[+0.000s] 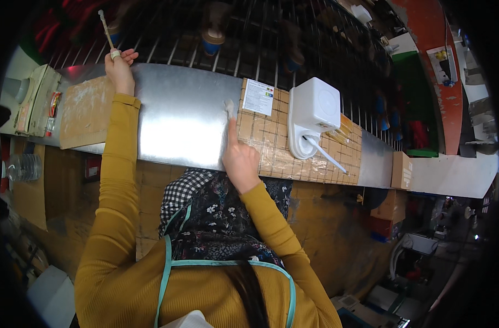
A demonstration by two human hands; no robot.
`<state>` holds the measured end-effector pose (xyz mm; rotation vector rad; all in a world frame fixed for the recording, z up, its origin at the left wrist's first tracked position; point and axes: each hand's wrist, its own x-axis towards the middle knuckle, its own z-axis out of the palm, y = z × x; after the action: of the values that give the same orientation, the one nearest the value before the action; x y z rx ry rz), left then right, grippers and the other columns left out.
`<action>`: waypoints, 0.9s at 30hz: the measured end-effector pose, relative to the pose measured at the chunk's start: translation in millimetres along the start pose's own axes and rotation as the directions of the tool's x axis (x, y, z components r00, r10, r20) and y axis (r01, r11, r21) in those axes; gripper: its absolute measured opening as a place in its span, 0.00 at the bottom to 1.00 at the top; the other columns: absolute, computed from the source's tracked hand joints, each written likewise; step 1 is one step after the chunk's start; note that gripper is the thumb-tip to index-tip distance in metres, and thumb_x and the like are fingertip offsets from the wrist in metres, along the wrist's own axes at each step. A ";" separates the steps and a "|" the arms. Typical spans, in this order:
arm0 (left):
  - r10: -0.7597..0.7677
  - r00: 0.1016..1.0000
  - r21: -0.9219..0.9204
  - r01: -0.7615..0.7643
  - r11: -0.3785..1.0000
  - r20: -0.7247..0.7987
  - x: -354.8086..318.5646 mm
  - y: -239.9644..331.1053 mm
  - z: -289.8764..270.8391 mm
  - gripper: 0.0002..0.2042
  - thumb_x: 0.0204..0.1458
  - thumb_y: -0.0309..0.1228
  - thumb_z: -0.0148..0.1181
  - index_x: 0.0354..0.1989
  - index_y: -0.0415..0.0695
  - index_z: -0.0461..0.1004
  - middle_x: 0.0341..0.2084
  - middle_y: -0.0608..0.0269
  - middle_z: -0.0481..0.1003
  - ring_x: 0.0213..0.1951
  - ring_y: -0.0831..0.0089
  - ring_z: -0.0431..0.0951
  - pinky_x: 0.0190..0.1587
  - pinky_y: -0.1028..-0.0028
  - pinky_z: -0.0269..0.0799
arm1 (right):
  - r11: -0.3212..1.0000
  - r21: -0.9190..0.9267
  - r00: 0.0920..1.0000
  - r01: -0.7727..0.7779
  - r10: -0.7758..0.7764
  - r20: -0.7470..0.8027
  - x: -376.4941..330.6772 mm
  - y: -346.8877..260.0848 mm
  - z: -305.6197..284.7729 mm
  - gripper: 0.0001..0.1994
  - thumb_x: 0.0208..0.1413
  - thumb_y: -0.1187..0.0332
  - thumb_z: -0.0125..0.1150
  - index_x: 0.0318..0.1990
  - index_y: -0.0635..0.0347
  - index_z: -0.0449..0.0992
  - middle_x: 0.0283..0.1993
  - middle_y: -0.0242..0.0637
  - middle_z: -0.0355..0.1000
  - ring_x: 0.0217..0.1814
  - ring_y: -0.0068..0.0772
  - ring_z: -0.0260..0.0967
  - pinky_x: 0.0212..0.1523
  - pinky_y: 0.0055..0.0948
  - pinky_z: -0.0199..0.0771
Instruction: The person applies glue to the sole of a sandal using a small brush, repeatedly dipping the brush into a white container and spreading the adhesive along the edges and surface. The person also wipes the brush on a piece of cardboard and briefly cleans the metal workbench with a cloth.
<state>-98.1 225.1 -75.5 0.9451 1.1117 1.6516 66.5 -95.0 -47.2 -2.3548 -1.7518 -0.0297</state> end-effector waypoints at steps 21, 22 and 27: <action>0.018 1.000 0.038 -0.018 0.999 0.002 -3.4 -0.1 -0.4 0.14 0.65 0.36 0.44 0.37 0.37 0.67 0.27 0.54 0.78 0.25 0.71 0.80 0.28 0.78 0.69 | 0.996 -0.004 0.996 0.091 -0.091 0.018 -9.7 -4.4 -9.3 0.33 0.47 0.76 0.56 0.66 0.66 0.60 0.12 0.39 0.67 0.10 0.34 0.66 0.13 0.36 0.67; 0.022 1.000 0.038 -0.022 0.999 0.019 -3.4 -3.1 2.4 0.14 0.65 0.36 0.44 0.37 0.37 0.67 0.27 0.54 0.78 0.25 0.71 0.80 0.28 0.78 0.69 | 0.996 0.013 0.996 0.090 -0.090 -0.010 1.8 -0.7 -7.7 0.32 0.48 0.76 0.56 0.65 0.65 0.61 0.12 0.40 0.67 0.11 0.36 0.67 0.14 0.37 0.68; 0.043 0.998 -0.012 -0.042 0.999 0.038 2.0 -10.4 -9.8 0.14 0.65 0.36 0.44 0.37 0.37 0.67 0.27 0.54 0.79 0.25 0.70 0.80 0.29 0.78 0.69 | 0.970 0.242 0.998 -0.016 -0.001 0.069 7.6 1.0 -21.2 0.22 0.55 0.75 0.52 0.59 0.66 0.68 0.19 0.57 0.71 0.18 0.55 0.70 0.24 0.46 0.71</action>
<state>-105.0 226.5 -88.2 0.9952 1.0627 1.6655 72.0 -91.8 -25.5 -2.2093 -1.6700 0.2552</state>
